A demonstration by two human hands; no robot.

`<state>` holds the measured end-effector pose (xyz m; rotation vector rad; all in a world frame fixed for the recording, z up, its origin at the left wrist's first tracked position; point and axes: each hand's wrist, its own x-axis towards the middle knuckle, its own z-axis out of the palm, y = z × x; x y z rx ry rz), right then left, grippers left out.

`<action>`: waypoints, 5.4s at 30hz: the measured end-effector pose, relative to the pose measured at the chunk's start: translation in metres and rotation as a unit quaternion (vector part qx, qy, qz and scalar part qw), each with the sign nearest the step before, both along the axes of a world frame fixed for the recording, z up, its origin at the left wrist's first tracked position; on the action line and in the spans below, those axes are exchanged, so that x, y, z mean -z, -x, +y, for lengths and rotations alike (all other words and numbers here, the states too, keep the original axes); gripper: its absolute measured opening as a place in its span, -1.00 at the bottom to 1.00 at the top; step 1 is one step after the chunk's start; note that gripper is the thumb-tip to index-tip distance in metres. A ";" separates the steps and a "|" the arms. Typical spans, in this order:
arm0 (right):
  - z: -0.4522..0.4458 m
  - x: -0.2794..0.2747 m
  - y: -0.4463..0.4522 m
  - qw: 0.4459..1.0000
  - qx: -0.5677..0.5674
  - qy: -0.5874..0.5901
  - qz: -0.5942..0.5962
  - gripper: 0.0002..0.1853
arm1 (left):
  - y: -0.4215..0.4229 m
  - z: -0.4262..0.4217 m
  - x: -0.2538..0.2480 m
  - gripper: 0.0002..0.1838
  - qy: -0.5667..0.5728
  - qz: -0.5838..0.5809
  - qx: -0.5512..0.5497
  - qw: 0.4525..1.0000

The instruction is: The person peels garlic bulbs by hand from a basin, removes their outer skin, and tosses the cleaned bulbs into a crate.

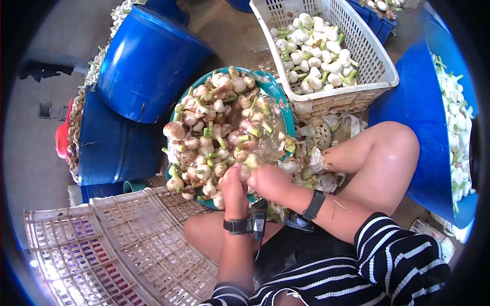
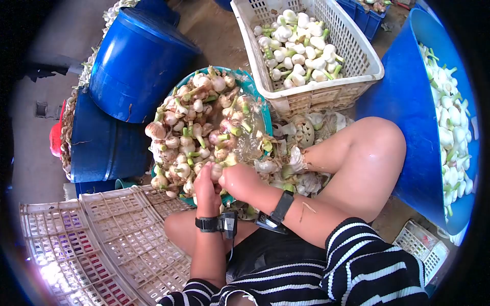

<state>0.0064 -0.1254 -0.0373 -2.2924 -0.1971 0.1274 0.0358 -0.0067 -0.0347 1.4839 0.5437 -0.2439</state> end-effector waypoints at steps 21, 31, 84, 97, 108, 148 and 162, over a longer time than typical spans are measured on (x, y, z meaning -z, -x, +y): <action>-0.027 0.030 -0.008 0.732 0.215 -0.521 0.384 -0.71 | 0.022 0.004 -0.038 -0.50 -0.425 -0.418 0.402 0.695; -0.055 -0.028 0.036 0.834 -0.015 -0.528 0.161 -0.77 | 0.013 0.028 0.001 -0.65 0.376 0.019 -0.090 0.922; -0.006 -0.014 -0.019 0.722 0.112 -0.537 0.422 -0.70 | -0.015 0.005 -0.015 -0.66 0.084 -0.085 0.057 0.991; -0.034 -0.026 -0.021 0.796 0.132 -0.483 0.339 -0.75 | 0.010 0.004 -0.072 -0.63 -0.510 -0.472 0.418 0.585; -0.091 -0.057 0.032 0.778 0.077 -0.622 0.044 -0.80 | 0.008 0.036 -0.010 -0.61 0.442 0.089 -0.140 0.882; -0.025 -0.037 -0.020 0.983 -0.101 -0.150 0.031 -0.72 | -0.006 0.009 -0.025 -0.59 0.150 -0.115 0.088 0.978; -0.033 -0.017 -0.001 0.971 -0.027 -0.220 0.096 -0.68 | 0.002 -0.011 -0.024 -0.52 0.165 -0.115 0.123 0.972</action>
